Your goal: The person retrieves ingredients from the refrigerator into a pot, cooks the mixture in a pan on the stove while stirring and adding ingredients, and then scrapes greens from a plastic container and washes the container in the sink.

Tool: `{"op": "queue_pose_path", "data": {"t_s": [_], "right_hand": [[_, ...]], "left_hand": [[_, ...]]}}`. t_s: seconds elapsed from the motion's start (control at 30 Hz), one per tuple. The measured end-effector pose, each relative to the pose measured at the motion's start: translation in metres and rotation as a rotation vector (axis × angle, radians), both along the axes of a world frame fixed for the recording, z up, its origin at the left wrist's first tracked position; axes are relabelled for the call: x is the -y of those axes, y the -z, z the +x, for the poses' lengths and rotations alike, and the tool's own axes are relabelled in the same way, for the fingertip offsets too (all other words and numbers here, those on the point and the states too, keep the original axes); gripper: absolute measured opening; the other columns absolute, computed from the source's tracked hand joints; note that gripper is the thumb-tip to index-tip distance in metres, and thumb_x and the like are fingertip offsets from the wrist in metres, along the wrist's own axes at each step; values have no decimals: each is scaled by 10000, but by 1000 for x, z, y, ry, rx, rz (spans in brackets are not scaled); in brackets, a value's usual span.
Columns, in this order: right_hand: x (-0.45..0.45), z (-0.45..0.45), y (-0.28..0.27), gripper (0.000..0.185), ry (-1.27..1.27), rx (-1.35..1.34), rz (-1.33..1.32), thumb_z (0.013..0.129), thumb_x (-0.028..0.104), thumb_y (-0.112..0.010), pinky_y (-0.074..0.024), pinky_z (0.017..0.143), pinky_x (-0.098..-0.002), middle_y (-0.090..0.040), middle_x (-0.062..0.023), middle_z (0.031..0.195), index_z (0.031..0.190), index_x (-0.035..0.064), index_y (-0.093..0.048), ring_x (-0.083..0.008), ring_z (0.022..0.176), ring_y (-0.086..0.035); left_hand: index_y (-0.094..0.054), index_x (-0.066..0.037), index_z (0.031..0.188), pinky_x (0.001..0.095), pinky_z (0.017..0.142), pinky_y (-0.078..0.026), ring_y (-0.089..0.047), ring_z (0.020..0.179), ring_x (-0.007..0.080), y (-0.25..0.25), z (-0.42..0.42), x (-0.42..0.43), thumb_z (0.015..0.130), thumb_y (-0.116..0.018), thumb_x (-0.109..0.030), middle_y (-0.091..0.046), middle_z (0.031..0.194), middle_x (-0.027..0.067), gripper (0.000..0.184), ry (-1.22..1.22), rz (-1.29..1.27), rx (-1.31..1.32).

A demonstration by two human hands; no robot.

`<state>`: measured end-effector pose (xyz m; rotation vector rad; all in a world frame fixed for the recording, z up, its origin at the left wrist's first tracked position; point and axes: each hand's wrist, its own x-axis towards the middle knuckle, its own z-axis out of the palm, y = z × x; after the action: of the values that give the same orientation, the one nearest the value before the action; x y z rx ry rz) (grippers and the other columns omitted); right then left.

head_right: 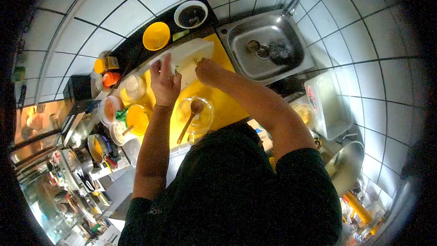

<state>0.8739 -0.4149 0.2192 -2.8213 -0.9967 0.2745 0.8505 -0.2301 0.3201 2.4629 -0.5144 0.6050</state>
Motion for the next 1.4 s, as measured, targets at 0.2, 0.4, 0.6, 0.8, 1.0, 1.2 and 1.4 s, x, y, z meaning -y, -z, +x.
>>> {"op": "queue_pose_path", "data": {"t_s": [0.2,0.4,0.6,0.8,1.0,1.2,1.4], "right_hand": [[17,-23,-17,189,165,-164,174,813,67,-593,-508,916,-443,-672,-194,983,957,-18,-682,-359,1049,-628],[37,-23,30,240,191,48,317,848,98,-589,-521,876,-489,-682,-191,962,1065,46,-680,-388,978,-651],[19,-25,1,229,423,-3,365,872,169,-609,-512,848,-527,-674,-210,928,1050,48,-690,-416,916,-644],[7,-39,-20,212,439,21,482,873,198,-627,-509,828,-513,-666,-210,914,996,34,-680,-403,925,-636],[44,-35,-23,173,496,-18,605,852,139,-665,-512,834,-498,-673,-190,945,986,33,-695,-398,942,-632],[157,-9,42,370,905,-5,240,851,114,-692,-458,1017,-464,-586,-176,1288,1218,105,-650,-367,1214,-539],[216,50,148,601,701,-216,-174,889,126,-666,-332,1175,-493,-300,-178,1592,1461,165,-484,-414,1446,-313]], "left_hand": [[-604,-130,1345,431,857,-530,-606,993,376,10,1,-14,715,-726,-175,-545,1183,239,643,-17,30,28],[-604,-134,1346,438,846,-525,-599,977,386,10,0,-29,709,-745,-206,-549,1175,252,656,29,-5,56],[-615,-133,1336,438,857,-524,-600,995,394,16,-1,-44,700,-760,-191,-551,1181,256,655,56,-21,55],[-617,-98,1323,448,880,-523,-588,1037,420,21,-3,-55,705,-750,-150,-554,1192,242,634,54,-89,17],[-532,-28,1381,432,993,-451,-551,1138,404,14,-19,-65,859,-623,-42,-537,1265,240,529,-41,-240,-50],[-381,30,1464,396,1061,-413,-483,1259,260,4,-65,-43,992,-557,-135,-480,1392,157,530,-177,-974,-305],[-324,13,1496,471,1072,-425,-502,1258,311,-7,-79,34,974,-485,-224,-448,1440,182,595,-333,-1017,-438]]}}
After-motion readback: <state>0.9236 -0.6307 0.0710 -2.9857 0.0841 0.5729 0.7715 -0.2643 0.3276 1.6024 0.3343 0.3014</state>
